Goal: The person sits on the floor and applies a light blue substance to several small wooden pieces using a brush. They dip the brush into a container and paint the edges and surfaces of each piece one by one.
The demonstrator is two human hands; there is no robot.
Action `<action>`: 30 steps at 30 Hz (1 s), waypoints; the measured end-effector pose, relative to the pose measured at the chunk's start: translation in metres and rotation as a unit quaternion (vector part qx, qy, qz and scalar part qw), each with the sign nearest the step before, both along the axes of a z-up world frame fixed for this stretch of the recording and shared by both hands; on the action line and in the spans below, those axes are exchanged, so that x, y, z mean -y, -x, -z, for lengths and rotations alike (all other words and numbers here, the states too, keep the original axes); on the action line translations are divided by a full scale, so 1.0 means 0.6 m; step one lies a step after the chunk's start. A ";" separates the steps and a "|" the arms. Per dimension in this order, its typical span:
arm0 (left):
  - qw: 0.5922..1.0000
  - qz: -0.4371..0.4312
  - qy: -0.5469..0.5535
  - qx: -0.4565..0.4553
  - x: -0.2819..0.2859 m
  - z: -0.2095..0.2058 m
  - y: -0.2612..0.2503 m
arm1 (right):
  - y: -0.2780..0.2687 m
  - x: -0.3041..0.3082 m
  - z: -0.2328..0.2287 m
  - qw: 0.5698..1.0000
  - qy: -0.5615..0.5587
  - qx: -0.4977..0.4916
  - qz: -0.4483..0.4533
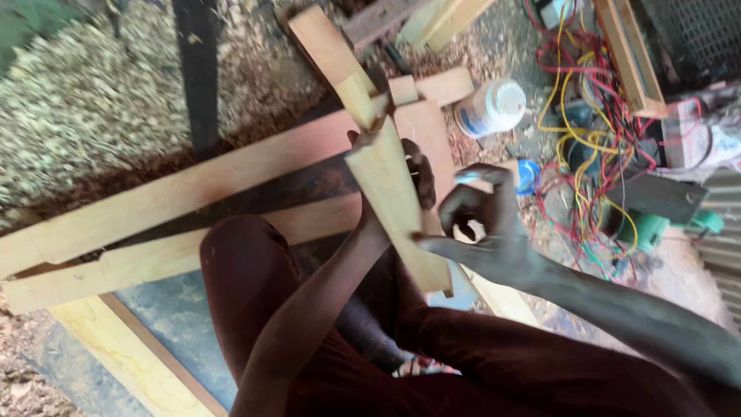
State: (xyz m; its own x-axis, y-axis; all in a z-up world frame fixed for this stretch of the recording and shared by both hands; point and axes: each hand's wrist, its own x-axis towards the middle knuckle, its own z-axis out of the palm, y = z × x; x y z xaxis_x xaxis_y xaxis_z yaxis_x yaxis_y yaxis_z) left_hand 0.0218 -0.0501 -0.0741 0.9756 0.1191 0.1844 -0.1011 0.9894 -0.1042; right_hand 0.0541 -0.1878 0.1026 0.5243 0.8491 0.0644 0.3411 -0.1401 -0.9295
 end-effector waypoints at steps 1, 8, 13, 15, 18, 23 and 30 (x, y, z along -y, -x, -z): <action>0.998 0.006 -0.010 -0.061 0.013 0.009 0.001 | 0.016 0.001 0.008 1.000 0.006 0.007 0.005; 0.925 0.044 -0.132 -0.353 0.021 -0.001 -0.002 | -0.028 -0.021 0.057 0.985 0.118 0.003 0.123; 0.938 0.068 -0.184 -0.284 0.000 -0.045 0.019 | -0.099 0.002 0.045 0.990 0.090 -0.103 -0.036; 0.942 0.089 -0.178 -0.271 -0.014 -0.057 0.017 | -0.167 0.015 0.039 0.990 0.118 -0.074 -0.027; 0.979 0.060 -0.127 -0.150 -0.033 -0.072 0.028 | -0.315 0.046 0.060 0.954 0.255 0.100 0.121; 0.972 0.053 -0.122 -0.193 -0.071 -0.086 0.036 | -0.456 0.110 0.201 0.816 0.469 0.337 0.024; 0.953 -0.033 -0.226 -0.199 -0.087 -0.057 0.036 | -0.488 0.098 0.314 0.809 0.486 0.328 -0.018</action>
State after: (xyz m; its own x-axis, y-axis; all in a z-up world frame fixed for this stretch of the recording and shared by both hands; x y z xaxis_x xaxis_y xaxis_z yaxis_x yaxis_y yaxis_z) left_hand 0.0003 0.0023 -0.0400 0.9721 0.1784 -0.1521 -0.1065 0.9141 0.3913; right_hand 0.3468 -0.2468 -0.0859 0.6214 0.6799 -0.3893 0.7376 -0.6752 -0.0018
